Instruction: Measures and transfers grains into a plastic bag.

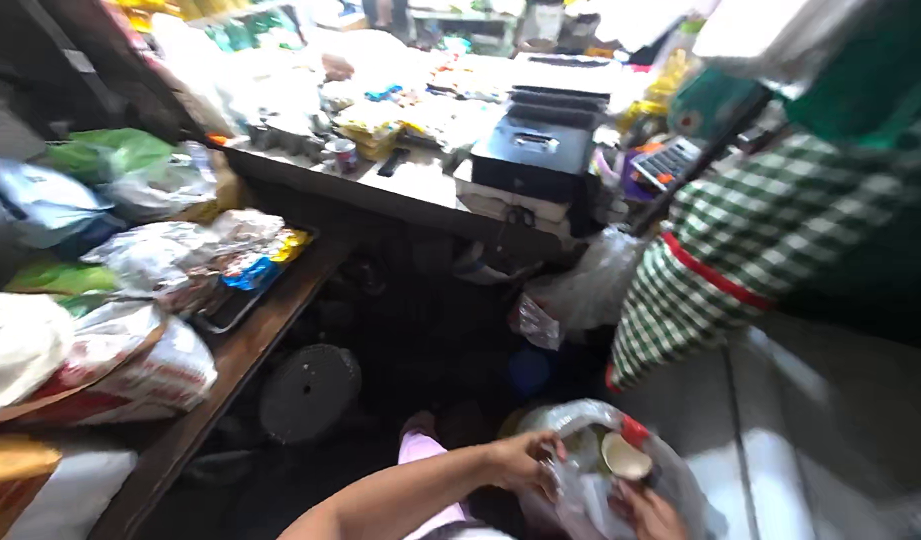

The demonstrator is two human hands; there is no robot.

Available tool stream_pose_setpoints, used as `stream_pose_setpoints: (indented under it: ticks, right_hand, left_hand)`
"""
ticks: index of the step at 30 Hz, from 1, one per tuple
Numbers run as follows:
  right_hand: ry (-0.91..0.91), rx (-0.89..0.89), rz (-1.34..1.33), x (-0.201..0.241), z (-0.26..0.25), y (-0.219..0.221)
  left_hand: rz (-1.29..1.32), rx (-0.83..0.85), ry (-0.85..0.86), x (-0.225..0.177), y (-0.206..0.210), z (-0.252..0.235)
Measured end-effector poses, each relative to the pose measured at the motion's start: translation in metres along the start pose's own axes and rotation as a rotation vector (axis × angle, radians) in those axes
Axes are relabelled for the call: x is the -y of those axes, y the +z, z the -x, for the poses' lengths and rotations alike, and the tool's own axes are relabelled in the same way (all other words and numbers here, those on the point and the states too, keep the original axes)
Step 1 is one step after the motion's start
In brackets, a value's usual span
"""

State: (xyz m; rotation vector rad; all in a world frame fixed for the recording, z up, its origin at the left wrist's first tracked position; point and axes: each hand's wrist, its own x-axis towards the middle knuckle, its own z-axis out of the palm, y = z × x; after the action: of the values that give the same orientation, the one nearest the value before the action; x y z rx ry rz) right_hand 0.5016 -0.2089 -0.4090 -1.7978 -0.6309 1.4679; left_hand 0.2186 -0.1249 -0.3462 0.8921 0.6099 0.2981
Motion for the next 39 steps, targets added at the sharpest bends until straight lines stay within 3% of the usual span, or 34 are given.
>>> stream_pose_setpoints:
  ticks: [2,6,9,14,17,19,21,25,28,30,33,35,37,39]
  right_hand:
    - [0.069,-0.331,0.082,-0.014,-0.032,0.003]
    - [0.108,-0.398,0.065,-0.018,-0.080,0.021]
    - [0.181,-0.490,0.383,0.006,-0.083,0.043]
    - [0.005,-0.751,-0.193,-0.025,-0.105,0.054]
    - [0.087,-0.802,-0.353,-0.015,-0.097,0.056]
    - [0.076,-0.778,-0.256,-0.020,-0.101,0.060]
    - [0.025,-0.655,0.052,-0.024,-0.100,0.061]
    - [-0.186,-0.214,0.605,-0.013,-0.085,0.055]
    - [-0.207,0.037,0.777,-0.004,-0.082,0.044]
    - [-0.181,0.052,0.895,0.005,-0.078,0.036]
    - [-0.075,-0.149,1.023,0.020,-0.069,0.037]
    - [-0.107,-0.274,0.983,-0.003,-0.080,0.053]
    - [-0.221,-0.261,1.007,-0.025,-0.083,0.074]
    - [-0.232,-0.140,1.028,-0.016,-0.069,0.092]
  left_hand:
    - [-0.130,0.002,0.032,-0.002,-0.002,0.009]
    - [-0.214,-0.026,0.099,-0.006,0.001,0.018]
    - [-0.296,-0.017,0.199,0.001,-0.006,0.024]
    - [-0.378,0.053,0.147,-0.006,-0.011,0.037]
    - [-0.375,0.039,0.090,-0.007,-0.009,0.039]
    - [-0.354,0.028,0.061,-0.010,-0.007,0.040]
    - [-0.359,0.032,0.041,-0.014,-0.006,0.040]
    - [-0.389,0.046,0.058,-0.020,-0.009,0.041]
    - [-0.367,0.027,0.055,-0.023,-0.012,0.042]
    - [-0.380,-0.011,0.053,-0.024,-0.012,0.045]
    - [-0.427,-0.051,0.043,-0.030,-0.009,0.050]
    - [-0.439,-0.038,0.045,-0.032,-0.007,0.052]
    - [-0.443,-0.005,0.046,-0.035,-0.004,0.053]
    - [-0.463,0.028,0.042,-0.038,0.000,0.054]
